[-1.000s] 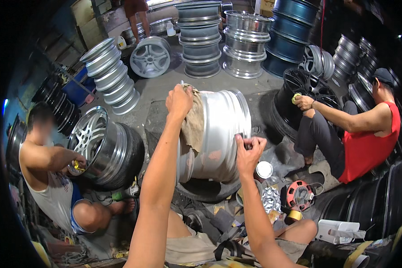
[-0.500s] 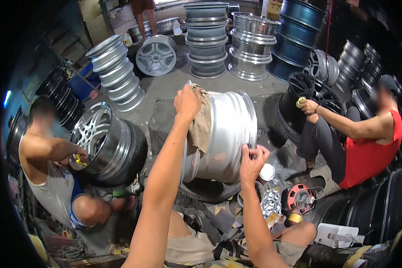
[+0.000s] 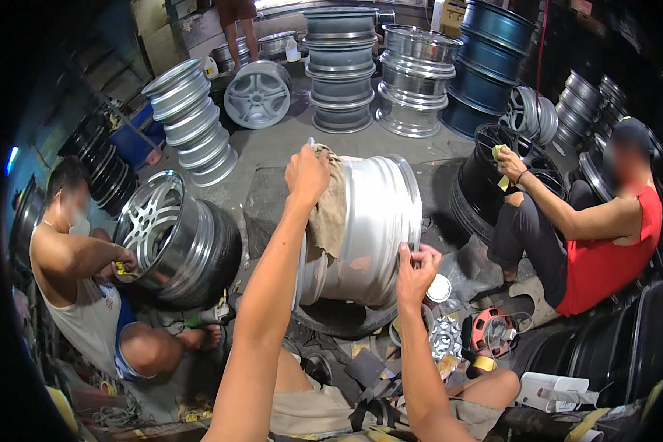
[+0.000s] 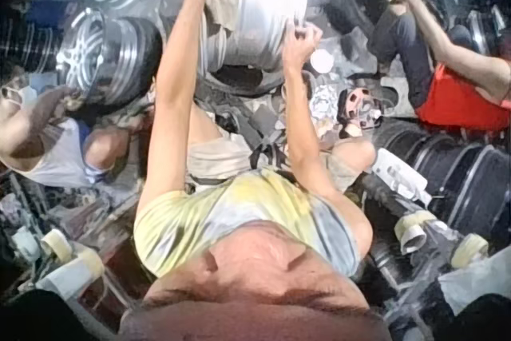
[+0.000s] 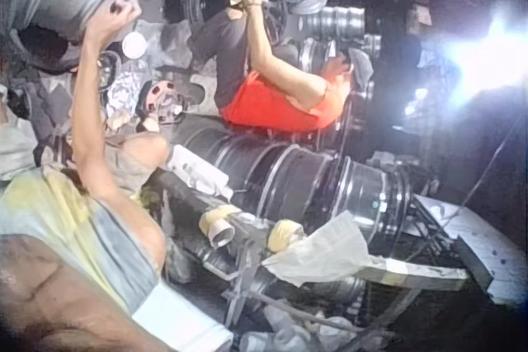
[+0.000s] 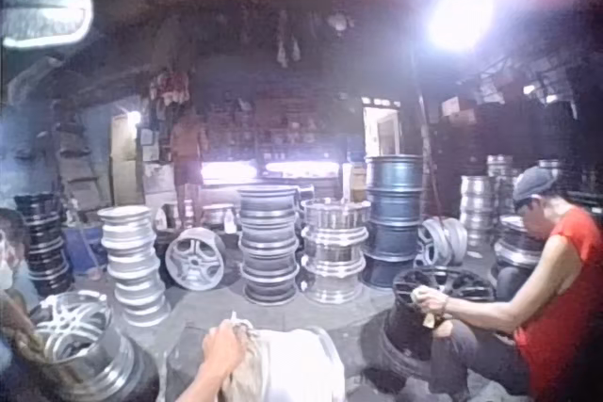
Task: The person sits on the floor and polishes a silver wheel rim using a yellow cloth and a small container of polish. They repeatedly wipe the rim's surface and rotate it to access different areas. Other workers are visible in the background performing similar tasks.
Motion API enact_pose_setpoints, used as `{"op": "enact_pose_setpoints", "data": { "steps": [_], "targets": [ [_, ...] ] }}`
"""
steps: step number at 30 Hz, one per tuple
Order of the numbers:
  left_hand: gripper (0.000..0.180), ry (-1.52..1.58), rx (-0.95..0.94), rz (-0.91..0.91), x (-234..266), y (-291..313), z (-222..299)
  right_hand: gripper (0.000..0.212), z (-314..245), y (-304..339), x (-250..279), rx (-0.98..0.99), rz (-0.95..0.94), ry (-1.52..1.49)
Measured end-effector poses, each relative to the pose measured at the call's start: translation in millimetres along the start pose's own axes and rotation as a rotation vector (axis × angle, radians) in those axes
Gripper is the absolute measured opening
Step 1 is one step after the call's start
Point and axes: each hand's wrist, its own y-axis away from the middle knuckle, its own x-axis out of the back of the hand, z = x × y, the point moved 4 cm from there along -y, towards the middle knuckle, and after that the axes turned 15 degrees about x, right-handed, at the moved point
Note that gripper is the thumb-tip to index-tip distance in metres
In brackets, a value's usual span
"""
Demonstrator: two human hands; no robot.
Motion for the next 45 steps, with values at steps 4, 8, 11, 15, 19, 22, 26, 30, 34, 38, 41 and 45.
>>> {"op": "enact_pose_setpoints", "data": {
  "steps": [4,8,11,15,19,22,26,30,34,38,41,45],
  "targets": [
    [0.036,0.002,-0.018,-0.002,-2.0,8.9,7.8,0.031,9.3,-17.0,-1.5,0.039,0.024,-0.042],
    [0.035,-0.024,-0.027,0.004,0.8,4.7,2.2,0.032,-1.2,-14.5,1.1,0.087,-0.055,0.037],
    [0.035,0.0,-0.021,0.006,-0.5,10.1,7.0,0.033,4.2,-10.8,4.2,0.023,-0.036,-0.009],
    [0.034,0.017,-0.053,0.023,-1.7,4.9,5.5,0.033,-3.9,-29.2,-2.0,0.11,-0.049,0.0],
    [0.034,0.011,-0.036,0.031,0.0,8.7,4.6,0.032,-9.7,5.2,9.3,-0.007,-0.144,-0.027],
    [0.035,0.012,-0.049,0.031,-0.3,8.2,5.2,0.032,-12.9,-7.1,-0.5,0.078,-0.066,-0.023],
    [0.036,0.012,-0.015,-0.012,-0.2,7.1,5.1,0.031,-16.6,-12.8,-4.0,0.138,-0.031,0.03],
    [0.036,0.036,-0.027,0.003,-3.5,8.3,3.4,0.033,-6.5,6.9,3.3,0.08,-0.025,0.013],
    [0.035,0.051,-0.033,-0.026,-0.9,9.6,6.2,0.033,-21.7,-24.2,-7.8,0.064,-0.018,0.022],
    [0.036,0.048,-0.028,-0.024,-1.5,12.7,6.1,0.034,-5.5,6.9,7.6,0.088,-0.079,0.055],
    [0.035,0.048,-0.047,-0.023,-4.5,11.7,7.0,0.034,-11.7,-22.8,1.9,0.124,-0.047,0.067],
    [0.034,0.047,-0.032,-0.016,-1.1,9.5,8.5,0.033,5.2,-8.6,-0.5,0.173,-0.084,0.045]
  ]
}}
